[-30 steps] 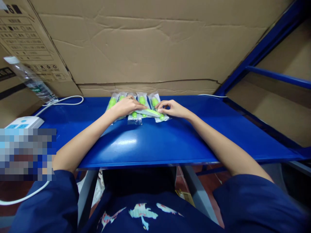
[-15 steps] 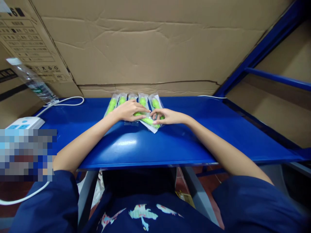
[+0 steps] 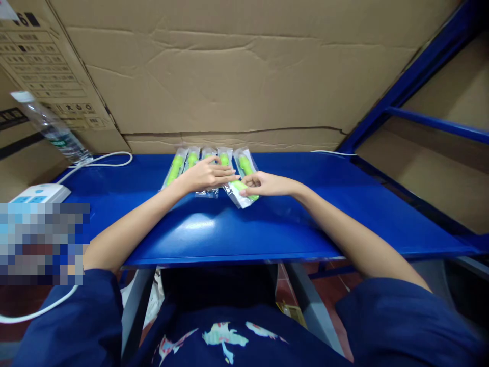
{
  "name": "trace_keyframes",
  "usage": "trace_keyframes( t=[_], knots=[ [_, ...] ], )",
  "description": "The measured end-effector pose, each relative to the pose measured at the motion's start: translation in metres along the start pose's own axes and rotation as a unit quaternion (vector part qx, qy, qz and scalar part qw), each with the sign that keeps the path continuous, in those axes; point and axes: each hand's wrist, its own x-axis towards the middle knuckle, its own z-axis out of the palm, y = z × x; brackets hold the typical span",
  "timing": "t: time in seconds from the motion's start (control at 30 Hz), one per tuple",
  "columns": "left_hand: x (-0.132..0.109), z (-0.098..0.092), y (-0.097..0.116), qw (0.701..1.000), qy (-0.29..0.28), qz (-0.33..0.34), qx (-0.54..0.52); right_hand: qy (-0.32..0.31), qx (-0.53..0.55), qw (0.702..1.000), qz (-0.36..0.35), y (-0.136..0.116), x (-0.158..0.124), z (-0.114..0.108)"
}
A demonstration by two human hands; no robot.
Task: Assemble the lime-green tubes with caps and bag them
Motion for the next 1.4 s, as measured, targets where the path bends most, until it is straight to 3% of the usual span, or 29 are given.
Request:
trace_keyframes(
  t=[0.17,0.3,0.47,0.63,0.73,0.93,1.03,1.23,1.4],
  knots=[
    [0.008,-0.010,0.009,0.991,0.073,-0.100,0.055,0.127,0.078,0.989,0.019,-0.012,-0.009,-0.009],
    [0.012,-0.033,0.008,0.974,0.068,-0.199,0.085,0.254,0.045,0.965,0.046,-0.021,-0.029,-0.033],
    [-0.008,-0.049,-0.016,0.944,0.058,-0.317,0.071,0.324,-0.030,0.936,0.133,0.000,-0.057,-0.058],
    [-0.045,-0.041,-0.029,0.915,-0.012,-0.400,0.041,0.288,-0.034,0.929,0.231,0.055,-0.066,-0.044],
    [-0.063,-0.035,-0.031,0.894,-0.038,-0.447,0.013,0.259,-0.027,0.931,0.255,0.073,-0.059,-0.034],
    [-0.080,-0.028,-0.030,0.847,-0.061,-0.527,-0.041,0.175,-0.088,0.950,0.243,0.058,-0.032,-0.031],
    [-0.087,-0.026,-0.028,0.831,-0.064,-0.548,-0.066,0.174,-0.131,0.949,0.228,0.055,-0.021,-0.027],
    [-0.101,-0.016,-0.030,0.806,-0.102,-0.570,-0.127,0.229,-0.282,0.899,0.243,0.058,-0.016,-0.005],
    [-0.096,-0.002,-0.026,0.799,-0.126,-0.569,-0.146,0.238,-0.291,0.882,0.286,0.050,-0.015,0.004]
  ],
)
